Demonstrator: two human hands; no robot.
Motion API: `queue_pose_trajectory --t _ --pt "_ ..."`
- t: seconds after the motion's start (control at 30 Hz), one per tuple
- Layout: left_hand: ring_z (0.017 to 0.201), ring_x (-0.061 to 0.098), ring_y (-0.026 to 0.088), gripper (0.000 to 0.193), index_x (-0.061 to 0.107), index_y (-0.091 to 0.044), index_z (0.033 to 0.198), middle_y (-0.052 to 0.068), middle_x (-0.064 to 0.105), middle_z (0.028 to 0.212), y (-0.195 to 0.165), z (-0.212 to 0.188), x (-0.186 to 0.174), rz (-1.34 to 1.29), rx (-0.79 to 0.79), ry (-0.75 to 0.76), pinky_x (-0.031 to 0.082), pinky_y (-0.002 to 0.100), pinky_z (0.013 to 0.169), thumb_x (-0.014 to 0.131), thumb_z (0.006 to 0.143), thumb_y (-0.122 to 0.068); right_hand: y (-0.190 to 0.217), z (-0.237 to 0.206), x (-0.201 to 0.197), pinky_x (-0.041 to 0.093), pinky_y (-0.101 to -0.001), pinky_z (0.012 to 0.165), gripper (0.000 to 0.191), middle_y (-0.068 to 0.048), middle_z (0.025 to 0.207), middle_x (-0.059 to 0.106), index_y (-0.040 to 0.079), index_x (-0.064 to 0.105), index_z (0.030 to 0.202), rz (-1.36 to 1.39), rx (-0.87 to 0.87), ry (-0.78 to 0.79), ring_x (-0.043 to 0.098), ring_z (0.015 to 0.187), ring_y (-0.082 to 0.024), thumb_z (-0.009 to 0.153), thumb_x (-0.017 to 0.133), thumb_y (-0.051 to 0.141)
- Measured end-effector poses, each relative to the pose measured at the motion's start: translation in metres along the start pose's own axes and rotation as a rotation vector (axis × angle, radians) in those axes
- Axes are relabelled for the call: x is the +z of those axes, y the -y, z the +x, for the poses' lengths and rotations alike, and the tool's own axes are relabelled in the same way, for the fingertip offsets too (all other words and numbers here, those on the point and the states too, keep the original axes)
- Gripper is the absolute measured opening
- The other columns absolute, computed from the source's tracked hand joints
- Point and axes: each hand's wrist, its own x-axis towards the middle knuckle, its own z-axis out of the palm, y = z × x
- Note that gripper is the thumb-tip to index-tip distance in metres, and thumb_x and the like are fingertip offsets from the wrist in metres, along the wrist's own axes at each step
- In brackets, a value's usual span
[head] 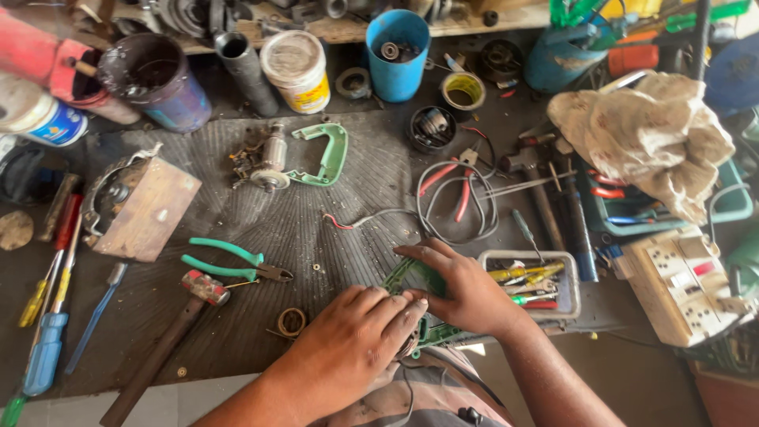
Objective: The person works at a cluttered repair bench on a small electric motor, handling the armature, green plastic housing, and bearing rings. They use pliers and a screwdriver to manipulate wires and fasteners, fit components into the housing, and at one point carry the motor part toward a window before returning to reassemble it on the bench.
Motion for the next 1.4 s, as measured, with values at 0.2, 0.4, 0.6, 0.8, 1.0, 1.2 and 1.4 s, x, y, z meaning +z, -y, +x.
queue_pose_trajectory --t 0.2,0.4,0.6,0.8,1.0,1.2,1.4 --pt "0.118 0.059 0.031 0.075 0.059 -0.001 0.133 0.012 0.062 0.128 0.011 -0.009 0.004 -0.152 -0.091 -0.033 0.046 0.044 0.104 0.084 0.065 -0.021 -0.013 0.002 -0.001 0.051 -0.0439 0.096 0.077 -0.015 0.134 0.057 0.009 0.049 0.144 0.016 -0.110 0.000 0.062 0.121 -0.037 0.076 0.082 0.024" --pt "0.112 0.061 0.031 0.073 0.063 -0.001 0.126 0.011 0.064 0.119 0.017 -0.006 0.003 -0.159 -0.084 0.016 0.046 0.045 0.103 0.088 0.062 -0.023 -0.022 0.006 -0.012 0.046 -0.0438 0.105 0.110 -0.018 0.140 0.047 0.004 0.034 0.147 -0.013 -0.199 0.147 0.055 0.131 -0.036 0.060 0.094 0.036" --pt "0.105 0.061 0.030 0.056 0.062 0.006 0.124 0.014 0.063 0.112 0.015 0.008 0.002 -0.138 -0.076 0.141 0.051 0.041 0.093 0.078 0.077 -0.021 -0.005 0.016 -0.026 0.050 -0.0460 0.100 0.112 -0.014 0.140 0.050 0.013 0.037 0.150 -0.036 -0.072 0.313 0.061 0.126 -0.036 0.057 0.093 0.041" --pt "0.106 0.061 0.029 0.044 0.062 0.008 0.123 0.016 0.064 0.117 0.020 0.007 0.003 -0.131 -0.025 0.107 0.054 0.037 0.090 0.066 0.086 -0.016 0.008 0.024 -0.031 0.052 -0.0484 0.095 0.117 -0.010 0.140 0.050 0.021 0.035 0.153 -0.109 0.068 0.396 0.064 0.118 -0.037 0.056 0.093 0.051" --pt "0.106 0.059 0.031 0.057 0.060 0.012 0.126 0.020 0.063 0.123 0.025 0.000 0.002 -0.166 -0.022 0.089 0.051 0.038 0.090 0.067 0.083 -0.025 0.012 0.031 -0.032 0.053 -0.0477 0.093 0.116 -0.010 0.138 0.050 0.021 0.037 0.152 -0.107 0.104 0.425 0.065 0.115 -0.036 0.055 0.093 0.051" --pt "0.110 0.059 0.029 0.051 0.060 0.009 0.130 0.016 0.063 0.125 0.020 0.003 0.005 -0.111 -0.094 0.120 0.051 0.037 0.097 0.067 0.084 -0.012 0.003 0.032 -0.031 0.049 -0.0464 0.101 0.115 -0.011 0.147 0.045 0.017 0.036 0.151 -0.073 0.068 0.407 0.057 0.129 -0.036 0.057 0.094 0.048" --pt "0.127 0.055 0.033 0.085 0.054 -0.002 0.142 0.013 0.061 0.134 0.045 -0.006 0.005 -0.535 -0.195 0.034 0.044 0.043 0.108 0.087 0.066 -0.020 -0.008 0.010 -0.026 0.033 -0.0543 0.118 0.110 -0.019 0.159 0.041 0.013 0.054 0.148 -0.150 -0.338 0.081 0.037 0.149 -0.046 0.050 0.096 0.039"
